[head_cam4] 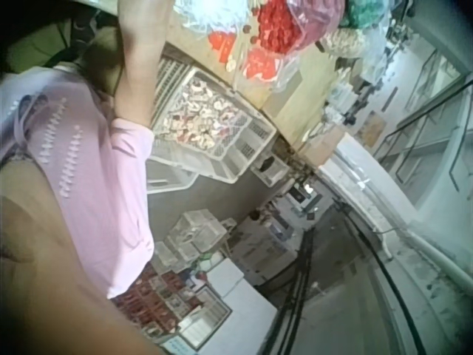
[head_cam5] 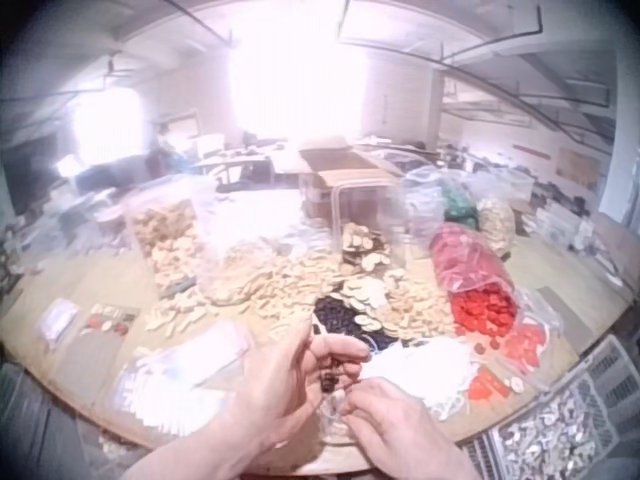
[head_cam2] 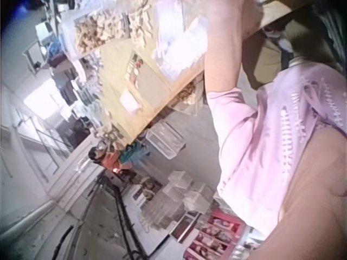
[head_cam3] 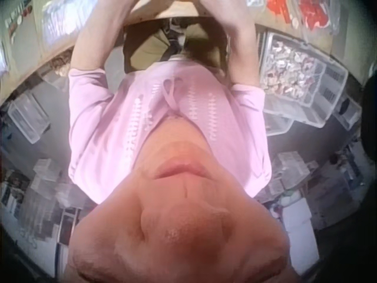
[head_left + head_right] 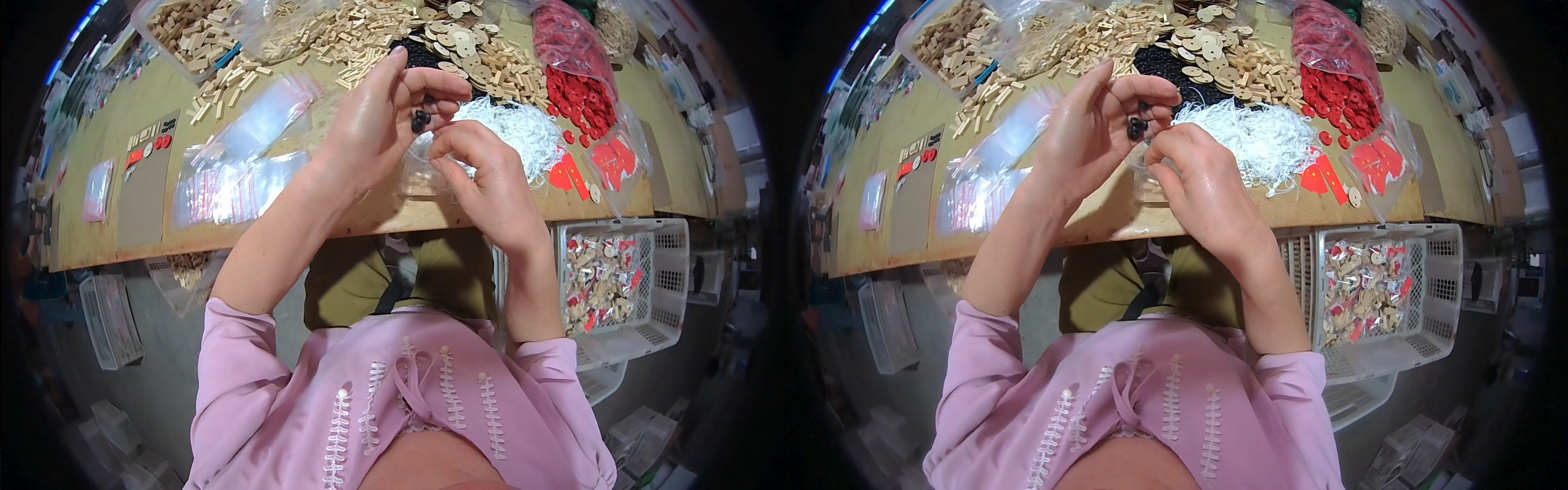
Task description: The person assembles small craft kits by hand, placing wooden pieces, black beads, white strings, and red flag-shaped items into clear plastic bags. The person repeatedly picks items from piles on the table, arranges them in bags, and seals them.
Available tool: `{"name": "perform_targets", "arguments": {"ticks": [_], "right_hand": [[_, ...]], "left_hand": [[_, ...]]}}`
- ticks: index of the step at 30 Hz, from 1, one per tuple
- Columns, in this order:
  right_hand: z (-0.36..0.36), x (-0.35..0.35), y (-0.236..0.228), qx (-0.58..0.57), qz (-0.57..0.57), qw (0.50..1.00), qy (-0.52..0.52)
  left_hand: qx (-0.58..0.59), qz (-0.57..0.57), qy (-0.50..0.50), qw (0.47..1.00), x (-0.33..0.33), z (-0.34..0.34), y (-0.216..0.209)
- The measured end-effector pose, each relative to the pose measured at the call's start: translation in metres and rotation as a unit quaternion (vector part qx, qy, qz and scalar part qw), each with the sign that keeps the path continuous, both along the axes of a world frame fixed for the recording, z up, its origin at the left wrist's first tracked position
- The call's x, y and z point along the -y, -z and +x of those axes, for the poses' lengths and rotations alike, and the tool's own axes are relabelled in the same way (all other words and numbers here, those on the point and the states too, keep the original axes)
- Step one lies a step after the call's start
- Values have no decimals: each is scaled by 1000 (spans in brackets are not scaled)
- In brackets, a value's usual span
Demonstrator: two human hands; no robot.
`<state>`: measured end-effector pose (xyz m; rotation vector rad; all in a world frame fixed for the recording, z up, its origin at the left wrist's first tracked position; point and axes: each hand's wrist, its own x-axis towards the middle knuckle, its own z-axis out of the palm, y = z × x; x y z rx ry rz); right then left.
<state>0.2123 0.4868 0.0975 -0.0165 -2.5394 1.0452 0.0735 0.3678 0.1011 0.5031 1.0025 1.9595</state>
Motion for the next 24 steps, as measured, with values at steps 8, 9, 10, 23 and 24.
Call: {"name": "perform_targets", "arguments": {"ticks": [8,9,10,23,24], "right_hand": [[-1,3,1,31,-13,999,19],[-1,4,-1,49,-22,998,25],[0,3,-1,68,-31,997,31],[61,-20,7,-74,-36,995,52],[65,-25,14,-58,-43,995,66]], "left_hand": [[-8,14,8,1000,0,3,0],[-3,7,11,1000,0,4,-2],[4,22,22,1000,-1,3,0],[-524,-163,-150,823,-57,-106,68],[-578,-195,-140,780,-69,-105,71]]}}
